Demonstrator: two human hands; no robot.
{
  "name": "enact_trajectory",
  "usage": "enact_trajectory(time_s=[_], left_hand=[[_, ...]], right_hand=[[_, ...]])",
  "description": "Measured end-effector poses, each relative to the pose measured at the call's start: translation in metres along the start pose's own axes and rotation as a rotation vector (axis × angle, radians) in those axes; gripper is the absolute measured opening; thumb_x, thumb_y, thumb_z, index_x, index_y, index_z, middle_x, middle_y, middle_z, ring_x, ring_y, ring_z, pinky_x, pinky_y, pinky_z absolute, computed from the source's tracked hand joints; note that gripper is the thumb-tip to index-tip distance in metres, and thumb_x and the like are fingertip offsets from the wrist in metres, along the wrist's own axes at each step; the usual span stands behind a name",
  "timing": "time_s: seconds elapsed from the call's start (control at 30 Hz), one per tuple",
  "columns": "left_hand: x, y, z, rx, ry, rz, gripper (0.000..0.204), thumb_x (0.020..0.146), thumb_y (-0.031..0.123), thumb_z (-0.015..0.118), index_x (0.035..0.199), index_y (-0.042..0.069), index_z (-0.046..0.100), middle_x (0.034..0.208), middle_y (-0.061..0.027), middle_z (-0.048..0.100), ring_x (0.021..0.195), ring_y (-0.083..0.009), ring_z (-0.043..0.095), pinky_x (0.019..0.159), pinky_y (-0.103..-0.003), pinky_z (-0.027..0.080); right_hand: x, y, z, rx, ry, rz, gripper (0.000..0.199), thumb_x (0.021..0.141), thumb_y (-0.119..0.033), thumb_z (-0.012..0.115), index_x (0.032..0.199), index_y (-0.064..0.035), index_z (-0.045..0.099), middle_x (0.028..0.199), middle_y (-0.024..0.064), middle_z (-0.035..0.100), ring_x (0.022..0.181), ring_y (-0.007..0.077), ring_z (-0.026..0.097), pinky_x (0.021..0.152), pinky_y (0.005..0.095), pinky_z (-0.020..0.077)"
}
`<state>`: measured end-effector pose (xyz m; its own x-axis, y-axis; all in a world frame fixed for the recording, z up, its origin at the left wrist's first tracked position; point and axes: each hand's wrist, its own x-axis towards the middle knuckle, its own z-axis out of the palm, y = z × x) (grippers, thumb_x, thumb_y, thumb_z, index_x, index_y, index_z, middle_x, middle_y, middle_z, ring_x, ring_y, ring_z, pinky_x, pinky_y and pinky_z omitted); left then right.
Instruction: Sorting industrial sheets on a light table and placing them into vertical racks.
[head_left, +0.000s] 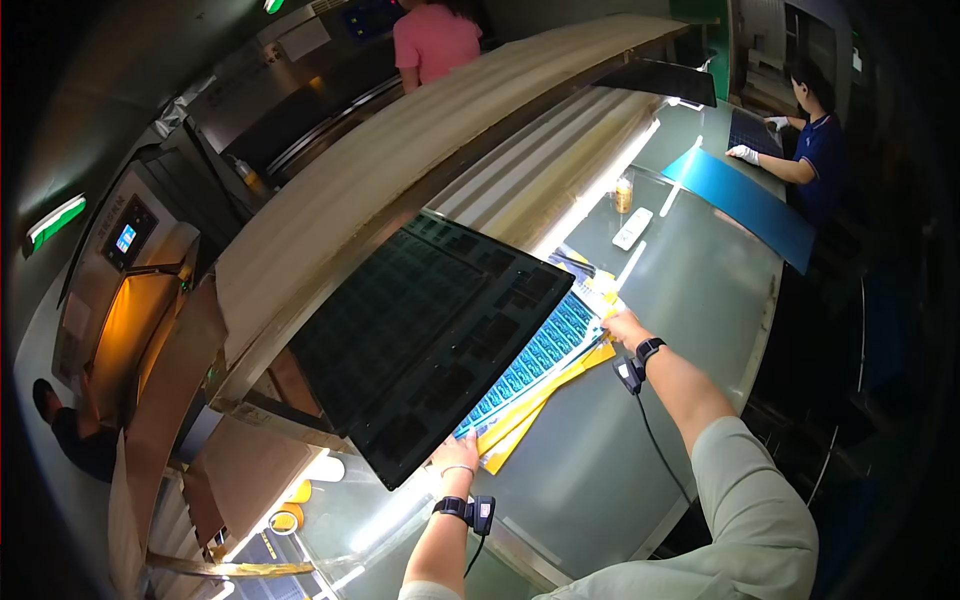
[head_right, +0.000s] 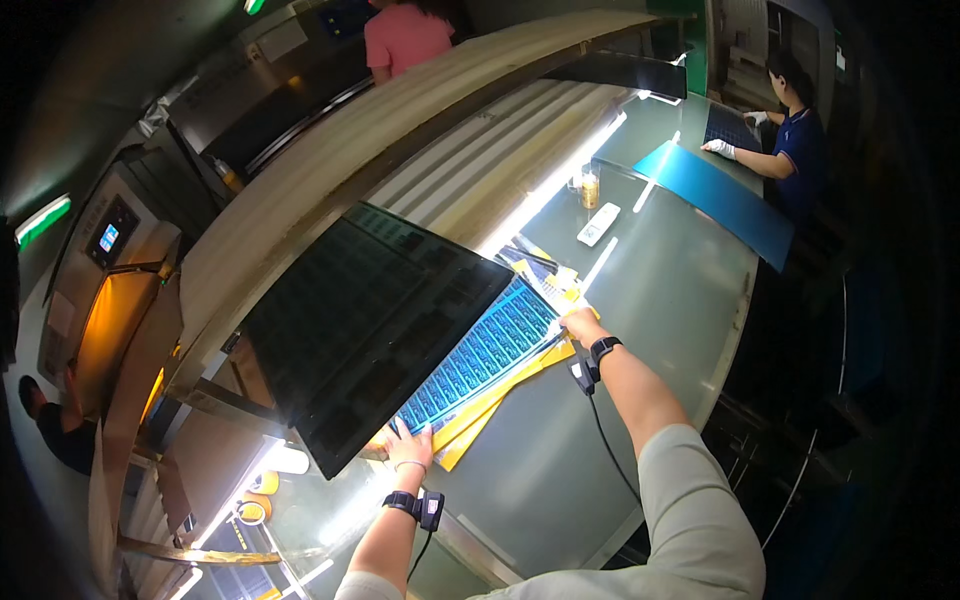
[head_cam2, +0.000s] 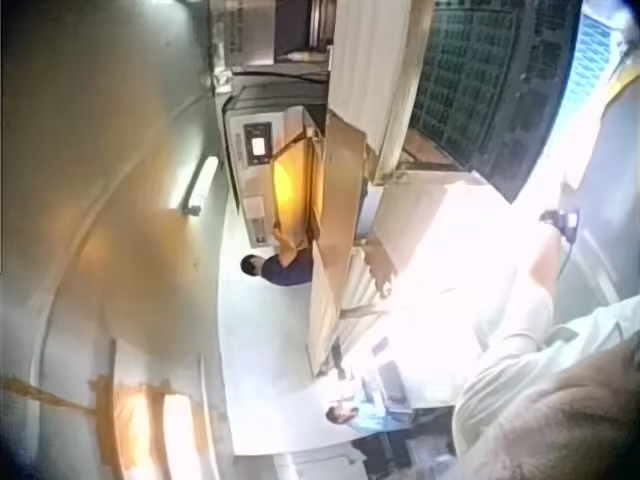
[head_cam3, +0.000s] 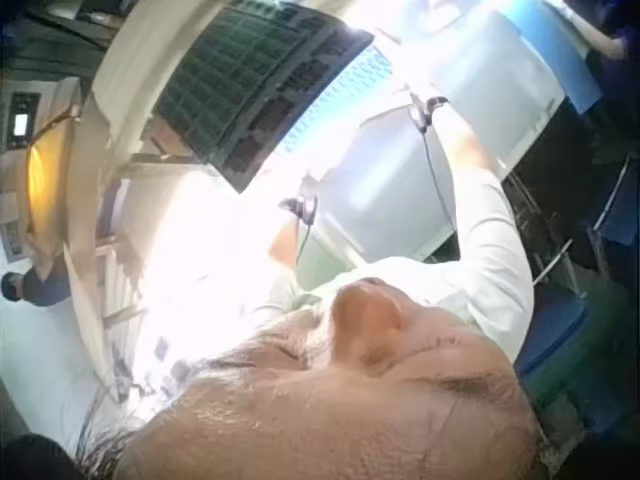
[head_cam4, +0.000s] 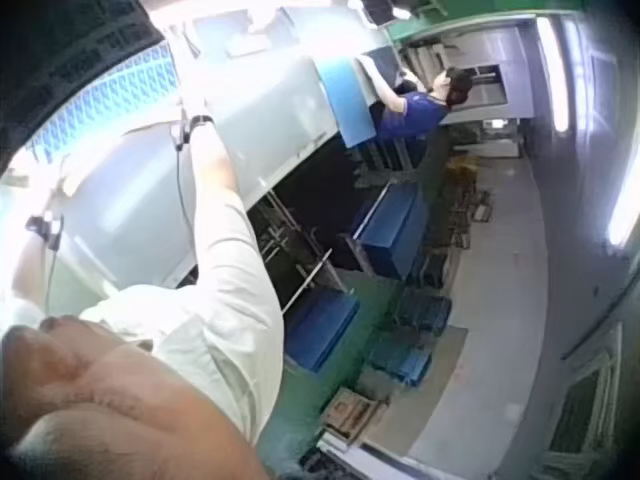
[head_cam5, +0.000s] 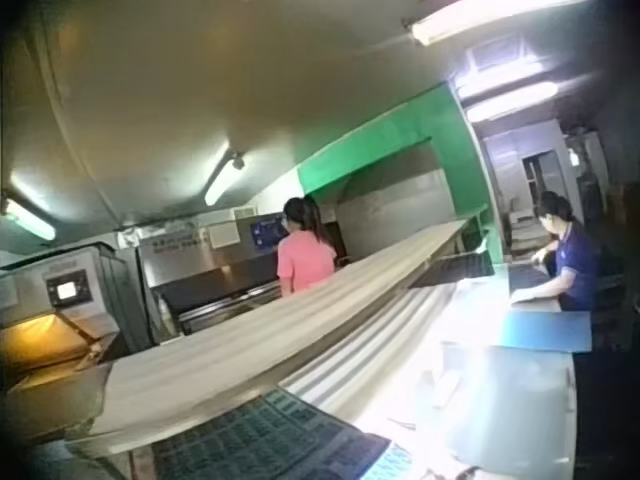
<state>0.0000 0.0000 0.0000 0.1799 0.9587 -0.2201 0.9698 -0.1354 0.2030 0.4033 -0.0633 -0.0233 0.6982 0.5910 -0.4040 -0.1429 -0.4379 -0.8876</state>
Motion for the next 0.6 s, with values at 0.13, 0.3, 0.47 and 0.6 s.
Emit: enact_trajectory(time_s=[0.13,0.3,0.47,0.6], left_hand=[[-0.003,-0.004,-0.015,-0.128,0.055,0.043,0.076,0.081,0.050,0.051,0.132,-0.003,0.032,0.140,-0.0273,0.019,0.126,-0.0416,0.026,0.105,-0.043,0.023],[-0.005,0.007,-0.010,-0.267,0.136,0.010,0.070,0.081,0.045,0.054,0.126,-0.006,0.038,0.135,-0.0266,0.028,0.124,-0.0395,0.029,0.104,-0.042,0.024],[-0.002,-0.004,-0.011,-0.275,0.107,-0.020,0.070,0.079,0.042,0.057,0.126,-0.007,0.038,0.136,-0.0258,0.028,0.126,-0.0385,0.027,0.106,-0.041,0.021],[-0.016,-0.004,-0.009,-0.226,0.286,0.052,0.066,0.080,0.038,0.059,0.125,-0.006,0.040,0.134,-0.0261,0.031,0.126,-0.0386,0.028,0.106,-0.042,0.022]], right_hand=[[-0.009,-0.003,0.011,-0.010,-0.089,0.020,0.012,0.077,-0.005,0.061,0.085,-0.0001,0.055,0.068,0.0074,0.057,0.057,0.0166,0.055,0.046,0.0293,0.0423],[0.003,-0.009,0.000,-0.098,-0.147,0.104,0.010,0.077,-0.007,0.062,0.085,-0.0047,0.055,0.068,0.0051,0.054,0.053,0.0123,0.049,0.040,0.0267,0.0351],[-0.015,-0.016,0.010,-0.024,-0.161,0.155,0.015,0.079,-0.016,0.064,0.088,-0.0049,0.058,0.068,0.0037,0.057,0.057,0.0154,0.052,0.051,0.0300,0.0440],[-0.026,-0.025,-0.007,0.380,-0.574,0.145,0.034,0.083,-0.009,0.057,0.115,-0.0031,0.049,0.103,0.0108,0.061,0.088,0.0230,0.063,0.076,0.0397,0.0523]])
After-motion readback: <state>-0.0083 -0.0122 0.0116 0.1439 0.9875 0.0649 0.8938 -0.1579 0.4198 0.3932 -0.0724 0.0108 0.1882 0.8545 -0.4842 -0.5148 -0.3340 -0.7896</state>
